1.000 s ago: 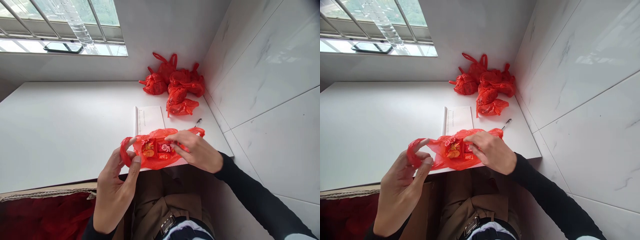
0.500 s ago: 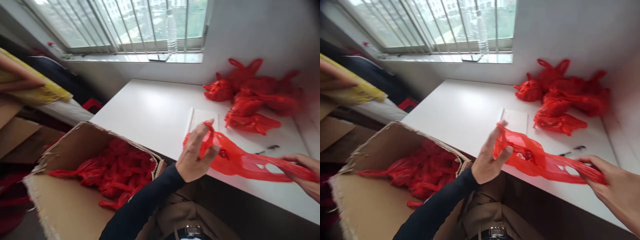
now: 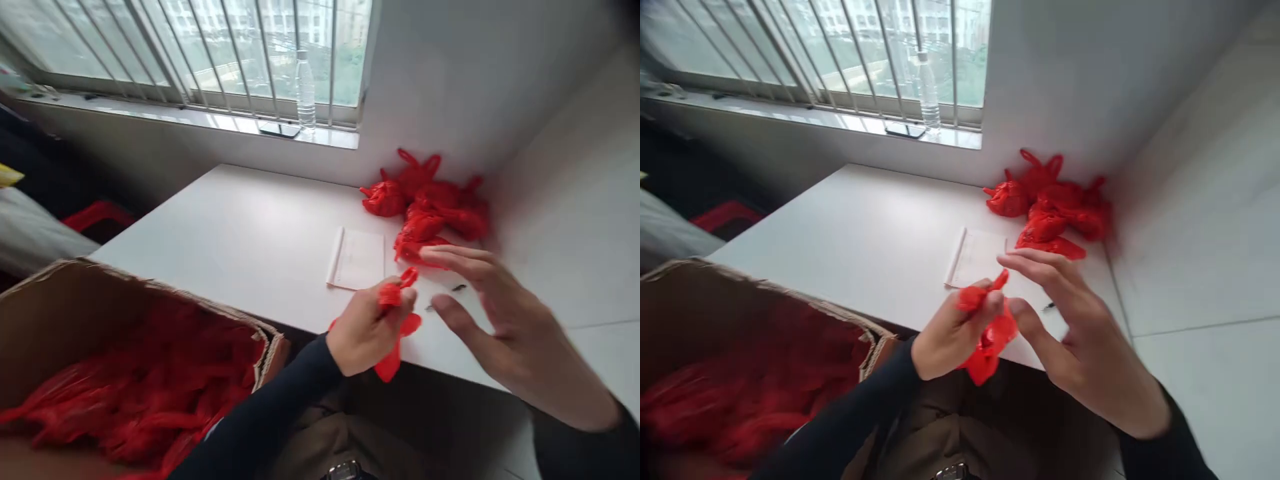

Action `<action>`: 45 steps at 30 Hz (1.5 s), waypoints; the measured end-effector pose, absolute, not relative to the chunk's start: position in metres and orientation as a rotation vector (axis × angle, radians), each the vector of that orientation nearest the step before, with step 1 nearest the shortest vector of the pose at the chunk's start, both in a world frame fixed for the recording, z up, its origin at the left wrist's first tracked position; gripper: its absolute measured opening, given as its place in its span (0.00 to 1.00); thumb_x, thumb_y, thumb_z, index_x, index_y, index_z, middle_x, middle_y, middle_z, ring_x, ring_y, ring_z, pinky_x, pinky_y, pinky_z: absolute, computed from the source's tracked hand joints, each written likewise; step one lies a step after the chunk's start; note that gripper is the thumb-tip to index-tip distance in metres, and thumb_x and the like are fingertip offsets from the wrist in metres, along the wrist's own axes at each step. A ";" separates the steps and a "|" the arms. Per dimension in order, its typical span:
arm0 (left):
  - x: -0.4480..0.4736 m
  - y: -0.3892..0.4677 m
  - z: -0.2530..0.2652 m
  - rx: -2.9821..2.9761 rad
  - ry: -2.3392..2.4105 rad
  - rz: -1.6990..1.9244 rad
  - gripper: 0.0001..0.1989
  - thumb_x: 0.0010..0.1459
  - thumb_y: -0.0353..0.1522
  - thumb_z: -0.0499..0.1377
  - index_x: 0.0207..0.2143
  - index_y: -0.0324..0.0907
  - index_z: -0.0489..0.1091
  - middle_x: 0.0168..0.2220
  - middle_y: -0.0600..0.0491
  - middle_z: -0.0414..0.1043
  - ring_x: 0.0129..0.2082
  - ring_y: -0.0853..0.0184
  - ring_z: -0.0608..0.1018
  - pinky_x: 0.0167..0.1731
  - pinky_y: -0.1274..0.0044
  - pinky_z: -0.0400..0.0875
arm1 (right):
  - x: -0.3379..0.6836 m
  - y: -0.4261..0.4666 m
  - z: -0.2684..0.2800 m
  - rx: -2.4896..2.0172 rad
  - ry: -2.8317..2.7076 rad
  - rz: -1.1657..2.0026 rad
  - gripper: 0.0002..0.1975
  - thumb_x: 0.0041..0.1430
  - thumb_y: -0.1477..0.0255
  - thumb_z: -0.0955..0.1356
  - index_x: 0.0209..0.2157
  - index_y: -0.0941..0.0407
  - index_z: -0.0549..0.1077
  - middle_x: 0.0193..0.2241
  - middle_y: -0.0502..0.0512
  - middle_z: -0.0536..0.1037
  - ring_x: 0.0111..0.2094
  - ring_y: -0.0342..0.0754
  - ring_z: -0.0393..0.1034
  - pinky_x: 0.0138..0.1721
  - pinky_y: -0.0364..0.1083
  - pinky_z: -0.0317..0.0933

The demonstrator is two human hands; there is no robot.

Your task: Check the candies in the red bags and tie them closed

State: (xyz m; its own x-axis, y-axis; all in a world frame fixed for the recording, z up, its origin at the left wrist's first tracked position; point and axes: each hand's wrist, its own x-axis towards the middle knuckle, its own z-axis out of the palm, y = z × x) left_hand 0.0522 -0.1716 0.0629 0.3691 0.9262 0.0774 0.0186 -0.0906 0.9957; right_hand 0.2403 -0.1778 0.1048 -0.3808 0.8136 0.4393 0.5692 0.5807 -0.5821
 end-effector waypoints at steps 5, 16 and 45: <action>0.044 -0.165 0.066 1.251 0.823 0.957 0.15 0.72 0.44 0.50 0.34 0.45 0.57 0.27 0.60 0.53 0.23 0.73 0.59 0.23 0.79 0.59 | 0.236 -0.147 0.085 -1.105 -2.051 1.076 0.13 0.73 0.66 0.65 0.55 0.52 0.72 0.46 0.54 0.79 0.50 0.51 0.75 0.55 0.55 0.70; 0.018 -0.151 0.066 1.024 0.752 0.862 0.12 0.65 0.41 0.61 0.38 0.40 0.72 0.35 0.51 0.74 0.34 0.67 0.76 0.38 0.75 0.71 | 0.228 -0.166 0.093 -1.019 -1.973 1.139 0.02 0.66 0.69 0.70 0.38 0.53 0.73 0.36 0.49 0.77 0.39 0.47 0.73 0.46 0.48 0.67; 0.009 -0.172 0.002 2.279 1.364 1.082 0.18 0.69 0.30 0.51 0.58 0.43 0.70 0.41 0.48 0.74 0.38 0.65 0.79 0.34 0.75 0.75 | 0.212 -0.132 0.020 -1.118 -1.860 1.519 0.14 0.64 0.57 0.69 0.48 0.42 0.79 0.39 0.61 0.79 0.43 0.64 0.79 0.40 0.54 0.78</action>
